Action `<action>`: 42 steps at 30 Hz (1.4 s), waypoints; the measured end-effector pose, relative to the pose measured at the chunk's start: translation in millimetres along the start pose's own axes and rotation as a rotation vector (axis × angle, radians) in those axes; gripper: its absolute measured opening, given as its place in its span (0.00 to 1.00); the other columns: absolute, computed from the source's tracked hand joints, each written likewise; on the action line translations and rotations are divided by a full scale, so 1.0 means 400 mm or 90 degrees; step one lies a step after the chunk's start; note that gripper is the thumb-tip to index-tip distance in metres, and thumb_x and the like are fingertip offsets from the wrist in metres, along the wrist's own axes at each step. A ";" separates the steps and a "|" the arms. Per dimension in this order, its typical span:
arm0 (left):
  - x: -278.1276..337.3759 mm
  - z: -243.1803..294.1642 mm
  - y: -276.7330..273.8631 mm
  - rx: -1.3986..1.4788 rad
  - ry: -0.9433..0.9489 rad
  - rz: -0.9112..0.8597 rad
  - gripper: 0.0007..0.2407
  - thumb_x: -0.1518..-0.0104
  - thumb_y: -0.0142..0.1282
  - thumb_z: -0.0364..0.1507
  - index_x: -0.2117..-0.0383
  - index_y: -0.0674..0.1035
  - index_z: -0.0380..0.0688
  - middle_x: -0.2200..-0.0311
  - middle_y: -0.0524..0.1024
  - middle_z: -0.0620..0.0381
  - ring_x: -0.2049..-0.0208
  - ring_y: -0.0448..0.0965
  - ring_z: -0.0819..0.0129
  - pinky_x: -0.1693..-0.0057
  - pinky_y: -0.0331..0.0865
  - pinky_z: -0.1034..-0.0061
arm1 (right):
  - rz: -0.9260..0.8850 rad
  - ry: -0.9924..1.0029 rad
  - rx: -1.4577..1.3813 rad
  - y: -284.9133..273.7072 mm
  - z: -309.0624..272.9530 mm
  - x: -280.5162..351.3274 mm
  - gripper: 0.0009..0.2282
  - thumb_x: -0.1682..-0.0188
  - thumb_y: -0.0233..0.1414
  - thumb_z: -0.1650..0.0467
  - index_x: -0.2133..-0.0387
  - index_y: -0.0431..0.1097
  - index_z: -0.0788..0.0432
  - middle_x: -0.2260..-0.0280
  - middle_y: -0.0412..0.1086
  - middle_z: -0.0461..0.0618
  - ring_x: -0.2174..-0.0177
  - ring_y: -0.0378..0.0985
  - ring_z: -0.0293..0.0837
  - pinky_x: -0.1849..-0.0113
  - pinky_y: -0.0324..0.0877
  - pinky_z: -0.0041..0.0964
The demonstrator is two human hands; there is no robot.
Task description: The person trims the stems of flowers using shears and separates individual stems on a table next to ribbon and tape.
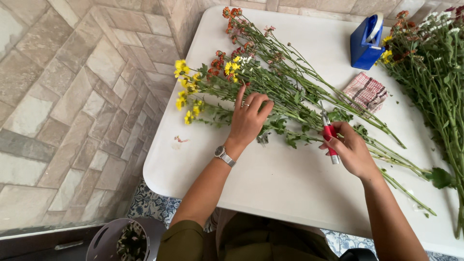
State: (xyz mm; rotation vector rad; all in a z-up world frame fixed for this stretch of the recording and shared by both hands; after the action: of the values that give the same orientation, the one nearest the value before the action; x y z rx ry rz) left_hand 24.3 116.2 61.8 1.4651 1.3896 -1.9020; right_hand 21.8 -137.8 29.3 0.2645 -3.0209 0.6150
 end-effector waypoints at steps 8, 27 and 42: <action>0.013 -0.027 -0.054 -0.014 -0.033 0.167 0.12 0.47 0.59 0.22 0.57 0.77 0.53 0.52 0.69 0.57 0.43 0.62 0.56 0.33 0.57 0.39 | 0.025 -0.141 -0.335 -0.034 0.114 -0.079 0.26 0.46 0.39 0.58 0.44 0.60 0.69 0.56 0.68 0.63 0.64 0.79 0.55 0.70 0.77 0.43; 0.223 -0.168 0.197 1.105 -1.010 0.133 0.06 0.37 0.59 0.34 0.60 0.75 0.52 0.54 0.74 0.59 0.47 0.76 0.56 0.40 0.72 0.54 | 0.015 -0.289 -0.083 0.041 0.030 0.015 0.37 0.68 0.59 0.63 0.44 0.58 0.72 0.61 0.71 0.67 0.64 0.80 0.61 0.63 0.76 0.49; 0.227 -0.180 0.206 1.042 -0.971 -0.031 0.03 0.39 0.61 0.31 0.65 0.80 0.48 0.60 0.83 0.54 0.61 0.85 0.62 0.54 0.84 0.63 | 0.069 -0.227 -0.003 0.002 0.101 0.019 0.35 0.64 0.61 0.61 0.43 0.62 0.67 0.65 0.74 0.67 0.63 0.79 0.57 0.59 0.74 0.49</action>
State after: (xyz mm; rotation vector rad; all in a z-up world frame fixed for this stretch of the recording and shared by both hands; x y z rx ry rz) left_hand 88.5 164.7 -55.7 -0.2336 -1.0198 -2.9048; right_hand 13.6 -154.0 -7.4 0.2344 -3.3985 0.6276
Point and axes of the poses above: each hand's wrist, its own x-axis away from the middle knuckle, its own y-axis out of the palm, z = x × y, the point moved 9 cm from there along -x, towards the middle knuckle
